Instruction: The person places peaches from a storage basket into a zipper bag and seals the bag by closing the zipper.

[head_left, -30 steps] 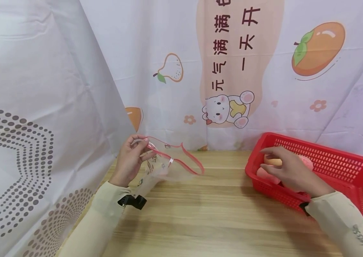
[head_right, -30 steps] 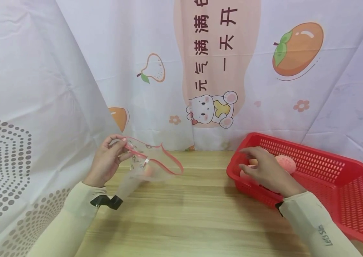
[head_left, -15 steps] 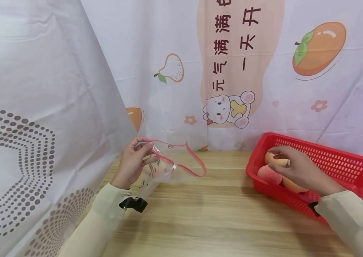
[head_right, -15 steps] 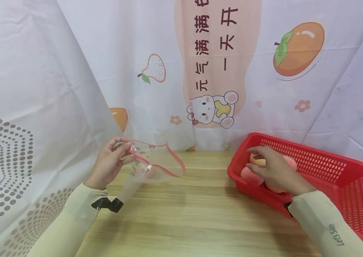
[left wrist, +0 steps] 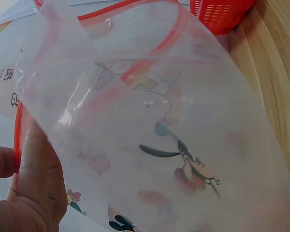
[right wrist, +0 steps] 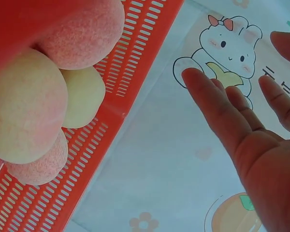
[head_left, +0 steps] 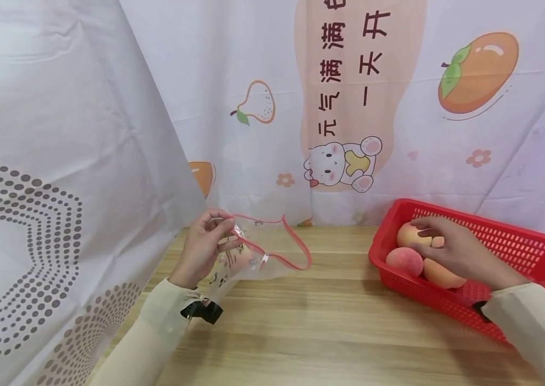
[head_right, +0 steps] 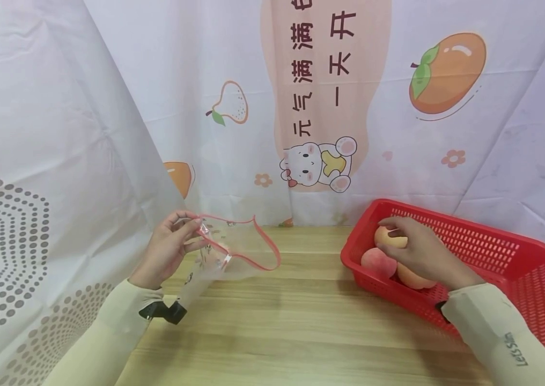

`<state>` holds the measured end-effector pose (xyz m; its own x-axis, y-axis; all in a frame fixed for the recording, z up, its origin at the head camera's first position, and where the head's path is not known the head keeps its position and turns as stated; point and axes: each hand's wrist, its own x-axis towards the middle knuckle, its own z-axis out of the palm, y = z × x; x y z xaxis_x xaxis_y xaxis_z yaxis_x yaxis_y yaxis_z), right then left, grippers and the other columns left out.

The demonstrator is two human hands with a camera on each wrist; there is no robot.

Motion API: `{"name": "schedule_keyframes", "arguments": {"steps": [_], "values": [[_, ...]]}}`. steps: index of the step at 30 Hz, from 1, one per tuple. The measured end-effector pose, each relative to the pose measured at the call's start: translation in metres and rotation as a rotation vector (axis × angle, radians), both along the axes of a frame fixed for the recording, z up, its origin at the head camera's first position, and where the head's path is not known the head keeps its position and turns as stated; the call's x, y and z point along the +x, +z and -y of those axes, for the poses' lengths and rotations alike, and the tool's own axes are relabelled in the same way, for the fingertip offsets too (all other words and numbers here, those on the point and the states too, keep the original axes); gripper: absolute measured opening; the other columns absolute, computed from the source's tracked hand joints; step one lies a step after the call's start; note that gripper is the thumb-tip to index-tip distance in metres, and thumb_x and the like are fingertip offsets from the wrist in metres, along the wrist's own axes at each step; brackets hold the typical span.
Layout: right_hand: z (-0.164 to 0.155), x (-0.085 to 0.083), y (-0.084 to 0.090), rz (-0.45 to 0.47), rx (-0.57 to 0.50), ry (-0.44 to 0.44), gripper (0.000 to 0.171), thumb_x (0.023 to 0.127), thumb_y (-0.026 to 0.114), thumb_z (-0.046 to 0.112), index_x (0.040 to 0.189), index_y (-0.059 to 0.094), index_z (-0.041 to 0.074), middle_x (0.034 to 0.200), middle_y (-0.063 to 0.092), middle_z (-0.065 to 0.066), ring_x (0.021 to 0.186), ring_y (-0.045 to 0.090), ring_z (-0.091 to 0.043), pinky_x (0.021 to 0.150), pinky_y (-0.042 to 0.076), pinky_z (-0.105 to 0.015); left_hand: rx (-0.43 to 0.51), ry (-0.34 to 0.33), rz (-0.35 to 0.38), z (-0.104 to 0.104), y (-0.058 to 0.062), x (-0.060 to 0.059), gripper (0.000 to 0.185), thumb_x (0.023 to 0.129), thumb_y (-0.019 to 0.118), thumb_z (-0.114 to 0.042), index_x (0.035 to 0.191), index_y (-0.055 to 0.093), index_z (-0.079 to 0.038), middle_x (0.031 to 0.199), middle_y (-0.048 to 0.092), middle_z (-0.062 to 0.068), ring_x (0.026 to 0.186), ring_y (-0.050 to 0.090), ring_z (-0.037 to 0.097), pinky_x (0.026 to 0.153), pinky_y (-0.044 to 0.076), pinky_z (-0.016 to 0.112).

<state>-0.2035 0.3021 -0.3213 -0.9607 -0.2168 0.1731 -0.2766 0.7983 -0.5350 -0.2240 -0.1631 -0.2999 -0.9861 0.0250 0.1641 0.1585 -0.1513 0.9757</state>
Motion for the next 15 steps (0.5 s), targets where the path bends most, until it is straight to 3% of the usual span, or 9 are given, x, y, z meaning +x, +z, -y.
{"name": "schedule_keyframes", "arguments": {"steps": [15], "values": [[-0.016,-0.006,0.0,-0.012,0.027,-0.004,0.065,0.092,0.072,0.039,0.14,0.048,0.002,0.127,0.058,-0.023,0.112,0.056,-0.041,0.087,0.053,-0.064,-0.038,-0.012,-0.022,0.003,-0.002,0.001,0.009,0.097,0.06,0.003,0.105,0.055,0.001,0.093,0.055,0.007,0.082,0.064,0.016,0.076,0.063,0.038]]}}
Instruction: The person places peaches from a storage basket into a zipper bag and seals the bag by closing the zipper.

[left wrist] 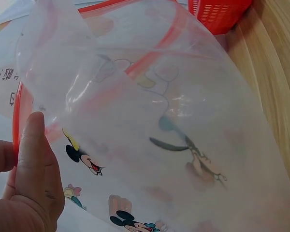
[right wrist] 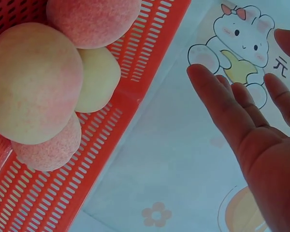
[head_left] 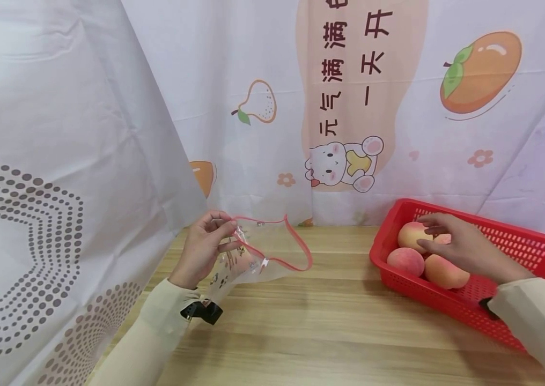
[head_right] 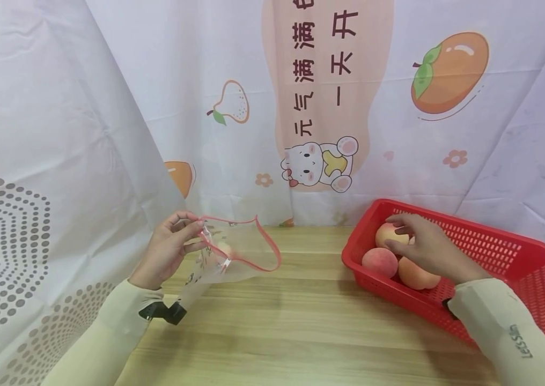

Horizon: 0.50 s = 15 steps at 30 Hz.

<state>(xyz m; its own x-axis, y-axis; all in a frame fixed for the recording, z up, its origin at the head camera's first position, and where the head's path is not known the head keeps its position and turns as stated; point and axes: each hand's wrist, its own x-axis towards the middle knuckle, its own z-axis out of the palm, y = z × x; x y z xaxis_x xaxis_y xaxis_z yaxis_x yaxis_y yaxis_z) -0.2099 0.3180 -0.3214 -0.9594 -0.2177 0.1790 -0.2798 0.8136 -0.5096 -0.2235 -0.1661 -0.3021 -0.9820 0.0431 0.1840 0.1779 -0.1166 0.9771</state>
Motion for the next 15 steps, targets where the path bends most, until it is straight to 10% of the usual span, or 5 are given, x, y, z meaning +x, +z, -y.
{"name": "schedule_keyframes", "arguments": {"steps": [15], "values": [[-0.017,-0.013,-0.003,-0.011,-0.001,0.024,0.06,0.094,0.072,0.028,0.138,0.049,-0.004,0.125,0.06,-0.028,0.112,0.058,-0.047,0.084,0.059,-0.051,-0.05,0.002,0.009,0.003,0.0,0.0,0.013,0.094,0.066,0.002,0.102,0.056,-0.002,0.092,0.056,0.006,0.082,0.062,0.015,0.074,0.063,0.034]]}}
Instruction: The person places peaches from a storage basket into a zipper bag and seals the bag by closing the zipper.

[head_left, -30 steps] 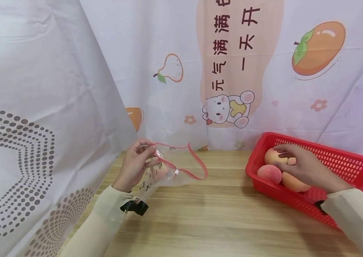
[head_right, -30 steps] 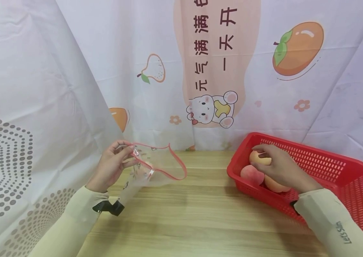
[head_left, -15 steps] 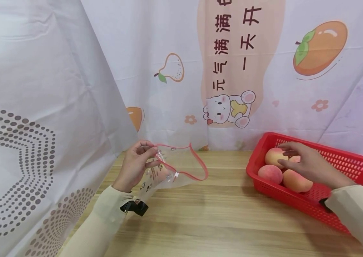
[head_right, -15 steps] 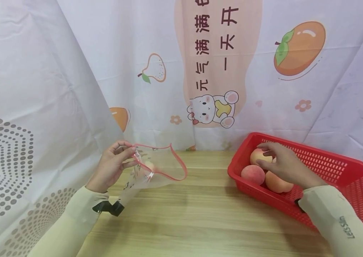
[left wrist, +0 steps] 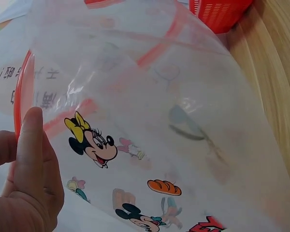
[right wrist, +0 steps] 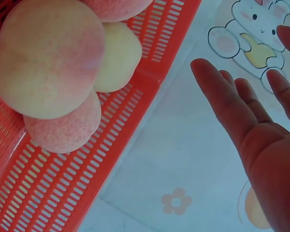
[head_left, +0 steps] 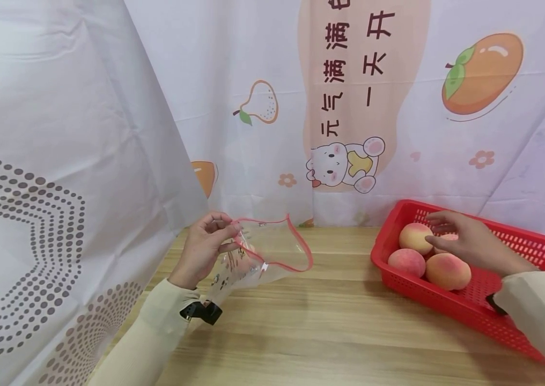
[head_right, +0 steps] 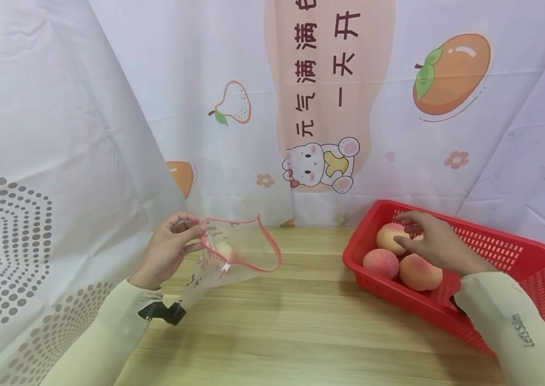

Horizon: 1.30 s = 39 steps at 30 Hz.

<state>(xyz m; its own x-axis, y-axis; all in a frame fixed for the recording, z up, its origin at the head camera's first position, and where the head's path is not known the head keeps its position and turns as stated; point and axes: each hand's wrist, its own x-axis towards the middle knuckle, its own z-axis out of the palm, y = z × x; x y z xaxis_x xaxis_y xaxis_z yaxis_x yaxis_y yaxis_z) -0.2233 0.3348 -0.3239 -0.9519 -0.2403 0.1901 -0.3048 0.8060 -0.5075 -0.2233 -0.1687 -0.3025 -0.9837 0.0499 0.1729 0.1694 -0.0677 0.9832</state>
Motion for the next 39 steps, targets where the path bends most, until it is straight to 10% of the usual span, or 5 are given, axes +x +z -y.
{"name": "schedule_keyframes", "arguments": {"steps": [6,15,39], "values": [[-0.01,-0.005,-0.002,-0.019,0.011,-0.006,0.057,0.094,0.072,0.026,0.135,0.05,-0.006,0.123,0.061,-0.029,0.11,0.06,-0.047,0.078,0.056,-0.025,-0.019,-0.005,0.005,0.0,0.001,0.0,0.016,0.091,0.069,0.003,0.102,0.058,-0.001,0.091,0.055,0.007,0.082,0.064,0.017,0.076,0.063,0.034],[-0.022,-0.008,-0.011,0.035,0.002,-0.026,0.061,0.094,0.071,0.027,0.136,0.047,-0.01,0.122,0.06,-0.033,0.107,0.06,-0.049,0.079,0.061,-0.049,-0.041,0.0,0.045,0.001,0.0,0.002,0.018,0.092,0.071,-0.002,0.104,0.059,0.002,0.095,0.057,0.009,0.084,0.064,0.019,0.077,0.062,0.033],[-0.058,-0.011,-0.034,0.083,-0.001,-0.05,0.06,0.093,0.072,0.026,0.132,0.048,-0.013,0.12,0.056,-0.036,0.103,0.059,-0.051,0.074,0.06,-0.056,-0.052,-0.041,0.065,0.002,-0.002,0.002,0.02,0.096,0.066,-0.003,0.112,0.059,0.007,0.097,0.055,0.008,0.083,0.059,0.014,0.076,0.062,0.03]]}}
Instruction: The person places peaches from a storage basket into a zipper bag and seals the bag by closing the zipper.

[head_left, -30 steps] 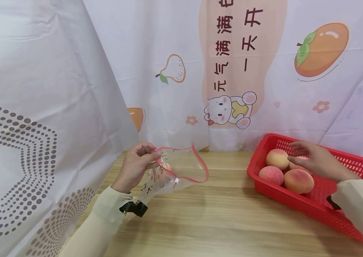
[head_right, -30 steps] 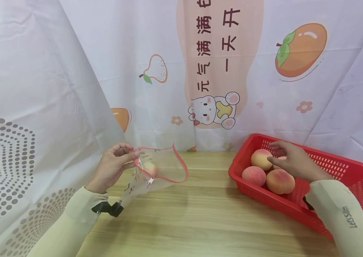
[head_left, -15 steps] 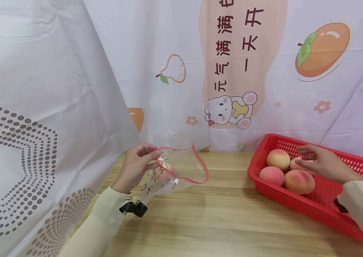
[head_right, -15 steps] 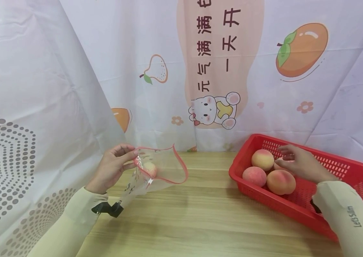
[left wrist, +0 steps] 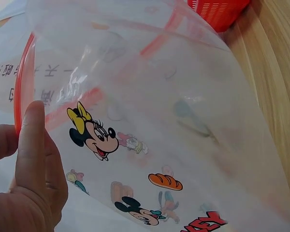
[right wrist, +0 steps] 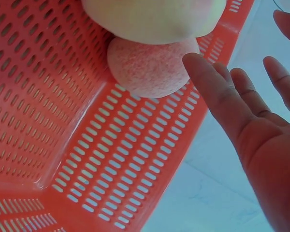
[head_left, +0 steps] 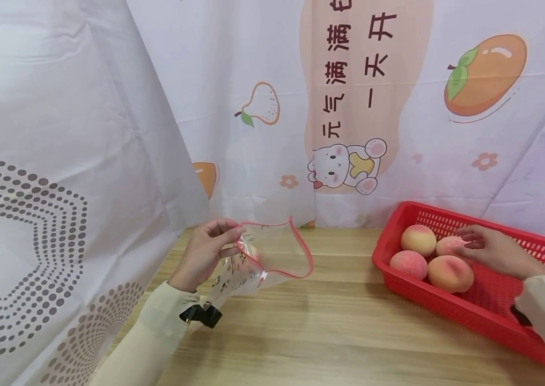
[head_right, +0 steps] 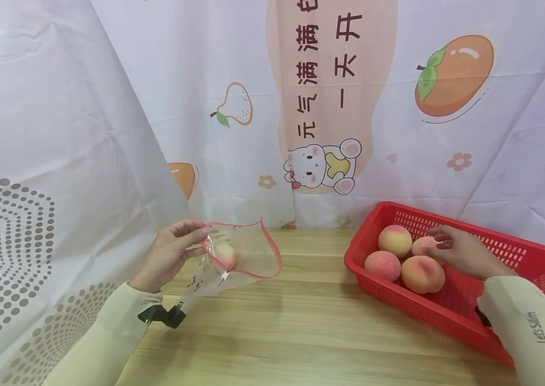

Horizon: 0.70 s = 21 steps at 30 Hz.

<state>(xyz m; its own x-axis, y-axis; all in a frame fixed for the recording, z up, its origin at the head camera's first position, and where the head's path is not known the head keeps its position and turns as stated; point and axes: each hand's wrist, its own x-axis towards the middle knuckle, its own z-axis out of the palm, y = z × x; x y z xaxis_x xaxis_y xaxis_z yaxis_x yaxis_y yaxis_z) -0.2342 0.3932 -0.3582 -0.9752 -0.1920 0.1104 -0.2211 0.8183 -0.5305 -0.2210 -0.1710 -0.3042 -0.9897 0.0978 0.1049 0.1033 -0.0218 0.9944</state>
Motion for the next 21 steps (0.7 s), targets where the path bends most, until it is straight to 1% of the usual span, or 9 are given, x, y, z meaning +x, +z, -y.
{"name": "schedule_keyframes", "arguments": {"steps": [3,8,15,21], "values": [[-0.003,0.001,-0.002,0.002,0.011,-0.01,0.061,0.092,0.073,0.027,0.132,0.048,-0.013,0.12,0.056,-0.036,0.103,0.058,-0.051,0.075,0.06,-0.058,0.005,0.001,0.002,0.0,0.0,0.0,0.02,0.096,0.066,-0.003,0.111,0.06,0.007,0.097,0.055,0.008,0.084,0.059,0.015,0.076,0.062,0.031],[-0.009,0.0,-0.005,0.031,0.054,-0.035,0.065,0.092,0.073,0.033,0.131,0.048,-0.013,0.12,0.056,-0.037,0.103,0.058,-0.052,0.075,0.059,-0.059,0.013,0.002,0.004,0.0,-0.001,0.0,0.019,0.095,0.067,-0.003,0.11,0.061,0.007,0.097,0.056,0.008,0.084,0.059,0.015,0.076,0.062,0.031],[-0.013,-0.001,-0.014,0.03,0.038,0.012,0.057,0.091,0.073,0.027,0.126,0.052,-0.012,0.115,0.06,-0.033,0.1,0.06,-0.048,0.074,0.059,-0.058,0.018,0.003,0.002,0.0,-0.001,0.0,0.016,0.095,0.067,-0.002,0.108,0.062,0.005,0.097,0.056,0.008,0.083,0.059,0.015,0.075,0.063,0.031],[-0.014,-0.001,-0.021,0.035,0.017,0.037,0.063,0.088,0.078,0.027,0.13,0.052,-0.011,0.118,0.06,-0.031,0.1,0.062,-0.044,0.074,0.061,-0.052,-0.006,0.018,0.007,0.0,-0.002,0.001,0.018,0.096,0.066,-0.004,0.111,0.061,0.005,0.098,0.056,0.008,0.084,0.06,0.015,0.075,0.062,0.03]]}}
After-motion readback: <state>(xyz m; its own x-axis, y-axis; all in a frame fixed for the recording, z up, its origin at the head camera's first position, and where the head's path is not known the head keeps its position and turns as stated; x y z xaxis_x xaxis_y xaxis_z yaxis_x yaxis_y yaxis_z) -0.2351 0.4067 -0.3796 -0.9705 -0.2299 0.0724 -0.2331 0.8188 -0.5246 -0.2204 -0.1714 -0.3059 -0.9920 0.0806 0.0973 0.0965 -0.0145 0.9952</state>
